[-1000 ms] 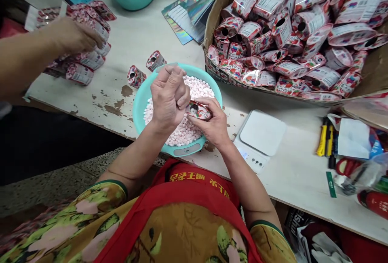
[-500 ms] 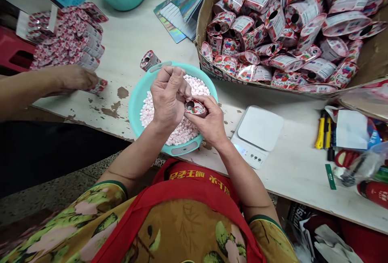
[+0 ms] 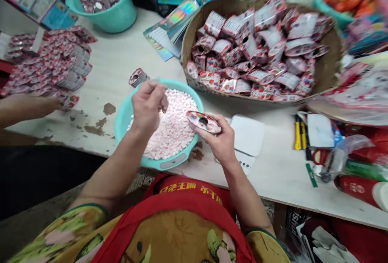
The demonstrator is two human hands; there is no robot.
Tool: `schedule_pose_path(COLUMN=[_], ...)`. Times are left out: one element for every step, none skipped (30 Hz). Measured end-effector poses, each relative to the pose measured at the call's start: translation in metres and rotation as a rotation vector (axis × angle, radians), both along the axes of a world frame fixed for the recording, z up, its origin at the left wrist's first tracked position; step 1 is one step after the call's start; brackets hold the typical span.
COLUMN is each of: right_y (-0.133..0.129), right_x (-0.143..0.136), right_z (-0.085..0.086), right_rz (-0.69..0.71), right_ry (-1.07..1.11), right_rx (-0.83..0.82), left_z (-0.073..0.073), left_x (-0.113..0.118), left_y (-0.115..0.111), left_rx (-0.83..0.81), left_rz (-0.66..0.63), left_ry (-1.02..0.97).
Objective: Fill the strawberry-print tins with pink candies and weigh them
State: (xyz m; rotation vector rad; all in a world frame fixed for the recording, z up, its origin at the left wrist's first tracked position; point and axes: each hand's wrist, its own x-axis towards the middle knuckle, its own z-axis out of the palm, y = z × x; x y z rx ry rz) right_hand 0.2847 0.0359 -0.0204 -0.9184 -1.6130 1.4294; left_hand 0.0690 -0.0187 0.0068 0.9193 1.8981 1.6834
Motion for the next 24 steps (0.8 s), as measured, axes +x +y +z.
schedule_pose_path(right_y=[0.004,0.008,0.012,0.016,0.021,0.024,0.028,0.033,0.040,0.048,0.060,0.076,0.095,0.118,0.143,0.171,0.200,0.228,0.254,0.277,0.296,0.309,0.317,0.318], right_x=[0.017,0.036,0.054,0.072,0.089,0.104,0.116,0.126,0.133,0.136,0.135,0.130,0.120,0.106,0.089,0.069,0.050,0.031,0.016,0.005,0.000,0.002,0.008,0.020], right_z=[-0.005,-0.014,-0.025,-0.037,-0.050,-0.061,-0.070,-0.074,-0.073,-0.068,-0.057,-0.043,-0.026,-0.010,0.005,0.016,0.021,0.020,0.013,0.004,-0.007,-0.015,-0.018,-0.016], right_rz=[-0.074,-0.158,-0.245,-0.332,-0.410,-0.458,-0.478,-0.475,-0.465,-0.459,-0.466,-0.484,-0.502,-0.488,-0.424,-0.337,-0.257,-0.208,-0.182,-0.195,-0.240,-0.270,-0.291,-0.253], right_ry=[-0.032,-0.070,-0.114,-0.164,-0.215,-0.261,-0.296,-0.314,-0.319,-0.318,-0.320,-0.335,-0.376,-0.441,-0.530,-0.638,-0.759,-0.881,-0.978,-0.997,-0.958,-0.956,-0.904,-0.795], right_rx=[-0.009,-0.011,-0.007,-0.004,-0.002,0.005,0.017,0.030,0.059,0.118,0.208,0.316,0.456,0.569,0.633,0.654,0.641,0.567,0.468,0.393,0.366,0.332,0.325,0.330], left_z=[-0.011,-0.023,-0.035,-0.045,-0.053,-0.059,-0.063,-0.064,-0.065,-0.064,-0.063,-0.062,-0.061,-0.060,-0.060,-0.059,-0.058,-0.058,-0.058,-0.057,-0.056,-0.054,-0.051,-0.046], left_x=[-0.011,-0.020,-0.027,-0.031,-0.033,-0.033,-0.031,-0.029,-0.026,-0.024,-0.022,-0.021,-0.020,-0.021,-0.021,-0.022,-0.022,-0.023,-0.024,-0.025,-0.026,-0.028,-0.031,-0.033], left_y=[-0.005,-0.008,-0.012,-0.014,-0.016,-0.018,-0.020,-0.021,-0.022,-0.023,-0.024,-0.024,-0.024,-0.024,-0.024,-0.023,-0.023,-0.023,-0.023,-0.023,-0.023,-0.024,-0.024,-0.025], left_rx=[-0.130,-0.265,-0.375,-0.469,-0.537,-0.585,-0.628,-0.670,-0.711,-0.744,-0.770,-0.784,-0.785,-0.777,-0.768,-0.762,-0.757,-0.747,-0.722,-0.682,-0.634,-0.577,-0.512,-0.447], left_rz=[-0.069,-0.172,-0.277,-0.363,-0.425,-0.460,-0.476,-0.485,-0.493,-0.496,-0.485,-0.464,-0.435,-0.395,-0.348,-0.295,-0.233,-0.169,-0.091,-0.022,0.027,0.055,0.066,0.063], left_ry=[0.182,0.353,0.496,0.608,0.684,0.731,0.758,0.772,0.776,0.774,0.767,0.754,0.737,0.714,0.676,0.617,0.535,0.430,0.306,0.170,0.029,-0.110,-0.247,-0.379])
